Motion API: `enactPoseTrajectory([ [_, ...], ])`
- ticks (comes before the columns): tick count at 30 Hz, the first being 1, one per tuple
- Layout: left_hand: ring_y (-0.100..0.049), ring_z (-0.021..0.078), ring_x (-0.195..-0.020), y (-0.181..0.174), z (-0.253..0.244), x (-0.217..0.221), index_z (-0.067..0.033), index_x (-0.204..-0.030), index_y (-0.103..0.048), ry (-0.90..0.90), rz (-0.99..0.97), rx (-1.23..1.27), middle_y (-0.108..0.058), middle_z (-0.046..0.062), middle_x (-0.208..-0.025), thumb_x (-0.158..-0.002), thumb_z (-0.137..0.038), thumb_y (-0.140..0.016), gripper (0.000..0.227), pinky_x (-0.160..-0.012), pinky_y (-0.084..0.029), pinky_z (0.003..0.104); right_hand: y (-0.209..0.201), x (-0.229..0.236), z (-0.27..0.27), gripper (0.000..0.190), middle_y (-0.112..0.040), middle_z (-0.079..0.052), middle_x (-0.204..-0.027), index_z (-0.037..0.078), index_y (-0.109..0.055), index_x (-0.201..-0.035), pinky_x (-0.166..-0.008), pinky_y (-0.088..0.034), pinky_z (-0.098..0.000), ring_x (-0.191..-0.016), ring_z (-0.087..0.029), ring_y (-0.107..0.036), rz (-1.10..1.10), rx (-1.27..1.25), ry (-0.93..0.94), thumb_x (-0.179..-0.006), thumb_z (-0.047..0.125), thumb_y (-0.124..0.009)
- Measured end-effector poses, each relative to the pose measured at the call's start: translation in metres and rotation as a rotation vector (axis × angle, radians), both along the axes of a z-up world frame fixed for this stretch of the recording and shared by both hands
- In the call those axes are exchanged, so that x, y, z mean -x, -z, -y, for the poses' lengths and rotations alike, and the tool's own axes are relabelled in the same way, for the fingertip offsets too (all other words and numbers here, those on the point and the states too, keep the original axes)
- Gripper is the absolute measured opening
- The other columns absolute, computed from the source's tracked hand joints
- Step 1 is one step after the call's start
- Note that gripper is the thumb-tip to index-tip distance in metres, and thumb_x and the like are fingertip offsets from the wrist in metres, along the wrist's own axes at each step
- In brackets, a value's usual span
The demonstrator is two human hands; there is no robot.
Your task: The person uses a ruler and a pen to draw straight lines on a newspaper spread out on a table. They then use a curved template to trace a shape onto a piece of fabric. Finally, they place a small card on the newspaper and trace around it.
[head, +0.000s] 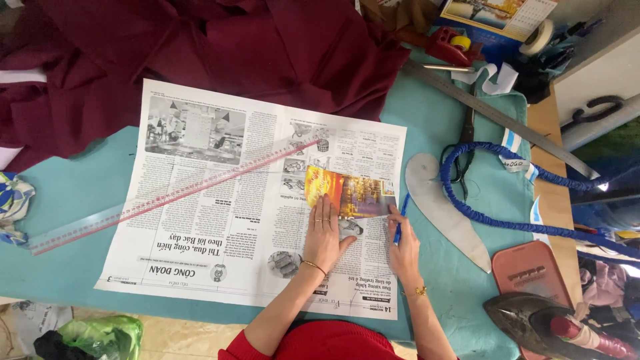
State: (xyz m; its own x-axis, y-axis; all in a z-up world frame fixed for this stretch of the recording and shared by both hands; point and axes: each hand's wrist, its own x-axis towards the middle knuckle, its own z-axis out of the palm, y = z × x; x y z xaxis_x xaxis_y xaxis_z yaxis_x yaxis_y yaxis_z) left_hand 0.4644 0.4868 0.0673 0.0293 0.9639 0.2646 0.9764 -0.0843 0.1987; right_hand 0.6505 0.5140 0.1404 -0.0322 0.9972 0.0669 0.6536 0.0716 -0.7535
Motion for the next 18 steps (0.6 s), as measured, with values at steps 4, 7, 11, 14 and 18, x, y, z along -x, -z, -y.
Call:
enactPoseTrajectory([
  [4, -0.025, 0.0435, -0.154, -0.005, 0.001, 0.003, 0.0091, -0.146, -0.039, 0.027, 0.029, 0.008, -0.029, 0.035, -0.161, -0.084, -0.071, -0.061, 0.103, -0.127, -0.019, 0.052, 0.003, -0.001, -0.002, 0.012, -0.066, -0.006, -0.142, 0.018, -0.060, -0.114, -0.108, -0.045, -0.0558, -0.125, -0.037, -0.062, 0.011, 0.009, 0.000, -0.107, 0.022, -0.051],
  [7, -0.026, 0.0421, -0.154, -0.008, 0.002, 0.009, 0.0085, -0.147, -0.040, 0.077, 0.098, 0.028, -0.031, 0.034, -0.161, -0.088, -0.068, -0.059, 0.098, -0.127, -0.018, 0.052, 0.004, 0.000, -0.003, 0.011, -0.064, -0.010, -0.144, 0.016, -0.060, -0.113, -0.109, -0.044, -0.0569, -0.126, -0.041, -0.060, 0.000, -0.029, -0.013, -0.107, 0.020, -0.052],
  [11, -0.025, 0.0404, -0.154, -0.009, 0.001, 0.010, 0.0065, -0.147, -0.039, 0.082, 0.103, 0.052, -0.029, 0.032, -0.162, -0.089, -0.067, -0.059, 0.095, -0.127, -0.018, 0.051, 0.007, -0.003, -0.003, 0.010, -0.064, -0.009, -0.144, 0.016, -0.059, -0.112, -0.110, -0.043, -0.0571, -0.128, -0.041, -0.058, -0.005, -0.027, -0.012, -0.107, 0.021, -0.052],
  [14, -0.022, 0.0388, -0.156, -0.010, 0.001, 0.009, 0.0052, -0.147, -0.039, 0.073, 0.102, 0.088, -0.027, 0.030, -0.164, -0.092, -0.070, -0.053, 0.094, -0.128, -0.016, 0.050, 0.010, -0.006, -0.003, 0.010, -0.065, -0.009, -0.142, 0.016, -0.059, -0.112, -0.114, -0.043, -0.0519, -0.127, -0.039, -0.060, -0.020, -0.038, -0.024, -0.106, 0.021, -0.053],
  [18, -0.019, 0.0390, -0.157, -0.009, 0.001, 0.010, 0.0058, -0.149, -0.036, 0.076, 0.089, 0.116, -0.022, 0.030, -0.166, -0.093, -0.069, -0.053, 0.095, -0.128, -0.013, 0.050, 0.011, -0.006, -0.003, 0.011, -0.064, -0.007, -0.144, 0.018, -0.060, -0.113, -0.114, -0.039, -0.0597, -0.135, -0.048, -0.049, 0.028, -0.022, -0.013, -0.107, 0.022, -0.052],
])
